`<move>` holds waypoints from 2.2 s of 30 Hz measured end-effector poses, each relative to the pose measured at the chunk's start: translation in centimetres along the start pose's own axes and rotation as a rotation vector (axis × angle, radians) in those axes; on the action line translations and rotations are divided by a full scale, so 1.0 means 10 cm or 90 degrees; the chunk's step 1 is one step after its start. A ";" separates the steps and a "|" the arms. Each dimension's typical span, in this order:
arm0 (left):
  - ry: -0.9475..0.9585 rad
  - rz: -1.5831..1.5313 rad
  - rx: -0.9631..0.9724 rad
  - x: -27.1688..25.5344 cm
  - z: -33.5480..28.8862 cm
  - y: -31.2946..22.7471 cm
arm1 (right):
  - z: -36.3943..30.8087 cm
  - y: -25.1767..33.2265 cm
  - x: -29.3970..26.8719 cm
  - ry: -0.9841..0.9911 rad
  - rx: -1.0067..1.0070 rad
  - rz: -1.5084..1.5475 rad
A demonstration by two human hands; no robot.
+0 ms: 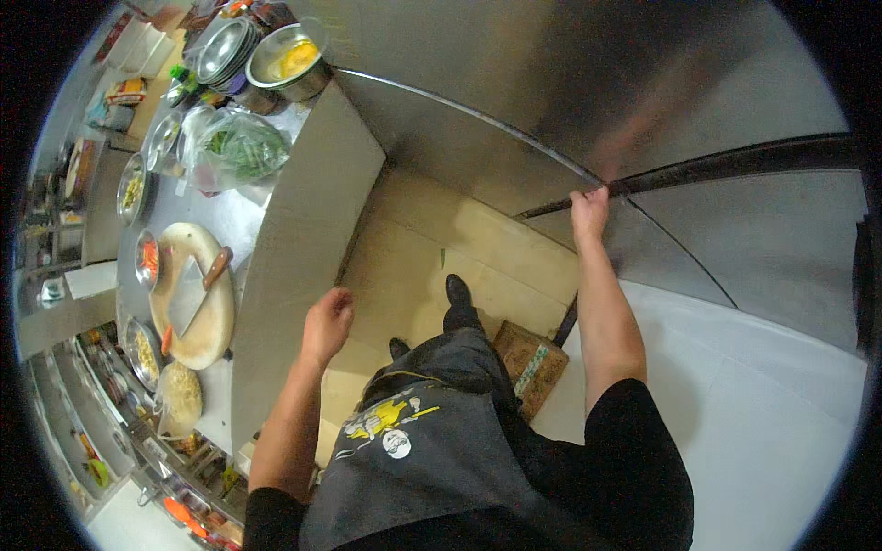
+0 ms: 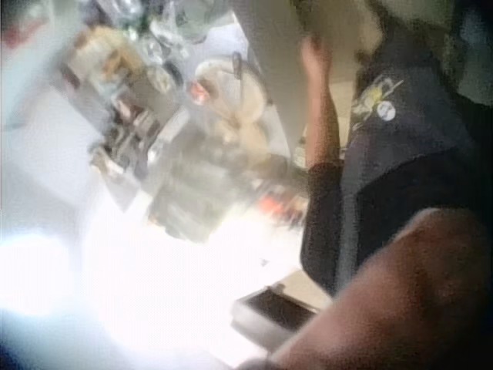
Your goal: The person retrieves a carrot and bean sprouts from a refrigerator, then slices the carrot into thin strips on a cutting board. They place the sliced carrot into a bowl, add bean sprouts to another bowl, and later blanch green vegetables in a boiling pot using a ladle and strainer.
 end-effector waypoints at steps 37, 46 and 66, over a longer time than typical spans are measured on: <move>-0.173 0.061 0.292 1.54 2.54 0.18 | -0.04 -0.34 1.02 0.316 -0.269 -0.222; -0.180 0.055 0.495 2.33 4.62 -0.92 | 0.19 0.22 0.82 0.153 -0.569 -0.478; -0.411 0.628 0.450 2.26 6.54 -2.38 | 0.12 -0.05 0.38 -0.331 -0.866 -0.668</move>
Point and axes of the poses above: each hand's wrist, its own z-axis towards the middle knuckle, its own x-axis out of the palm, y = z × x, the point moved 4 cm from there along z, towards the middle knuckle, and after that the axes turned 2 degrees about y, right-handed, at the moved point
